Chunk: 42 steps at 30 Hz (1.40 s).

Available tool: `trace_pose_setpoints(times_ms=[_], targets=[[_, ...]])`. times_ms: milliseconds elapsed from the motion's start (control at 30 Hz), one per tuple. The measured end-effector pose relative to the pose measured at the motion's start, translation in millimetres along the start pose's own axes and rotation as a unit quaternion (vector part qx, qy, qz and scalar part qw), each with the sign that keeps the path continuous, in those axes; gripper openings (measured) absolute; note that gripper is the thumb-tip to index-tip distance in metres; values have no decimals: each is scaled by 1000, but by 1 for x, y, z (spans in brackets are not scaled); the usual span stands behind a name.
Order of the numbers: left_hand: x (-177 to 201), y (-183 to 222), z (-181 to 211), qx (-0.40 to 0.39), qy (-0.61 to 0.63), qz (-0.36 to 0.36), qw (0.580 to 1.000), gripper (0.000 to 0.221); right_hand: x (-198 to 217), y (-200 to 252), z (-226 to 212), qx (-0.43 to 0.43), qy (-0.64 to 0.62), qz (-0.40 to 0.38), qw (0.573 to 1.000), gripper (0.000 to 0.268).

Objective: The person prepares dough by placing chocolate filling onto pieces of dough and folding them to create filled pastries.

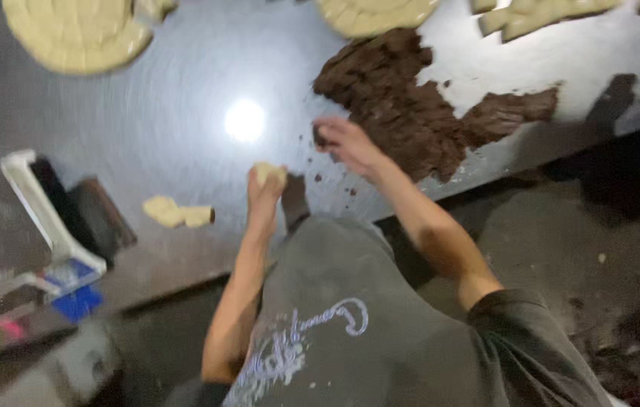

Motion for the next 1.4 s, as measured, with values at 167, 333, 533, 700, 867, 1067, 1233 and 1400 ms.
trace_pose_setpoints(times_ms=[167,333,533,700,867,1067,1233,1400], targets=[[-37,-33,-23,126,99,5,987,38,-44,46,-78,46,-141,-66,987,50],[-64,-42,-5,120,153,-21,981,38,-62,47,-96,71,-11,2,997,52],[-72,-45,11,142,189,2,972,41,-64,34,-114,227,204,69,950,39],[-81,-43,16,126,90,-30,987,41,-74,29,-107,213,489,66,843,35],[-79,-41,17,124,135,-26,983,41,-49,12,-87,145,246,1,959,27],[-89,-34,52,88,241,-75,964,50,-1,19,-87,128,109,33,985,27],[-94,-26,65,88,176,-82,977,57,-3,54,-109,187,457,156,856,17],[-104,-14,56,46,216,-129,967,49,-59,72,-117,256,440,103,854,38]])
Point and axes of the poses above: each hand's wrist, its own y-axis away from the middle knuckle, its own x-axis out of the back of the hand, z = x × y, the point moved 7 cm from there along -y, towards the middle knuckle, and after that the axes turned 8 degrees about y, right-handed, at the moved point
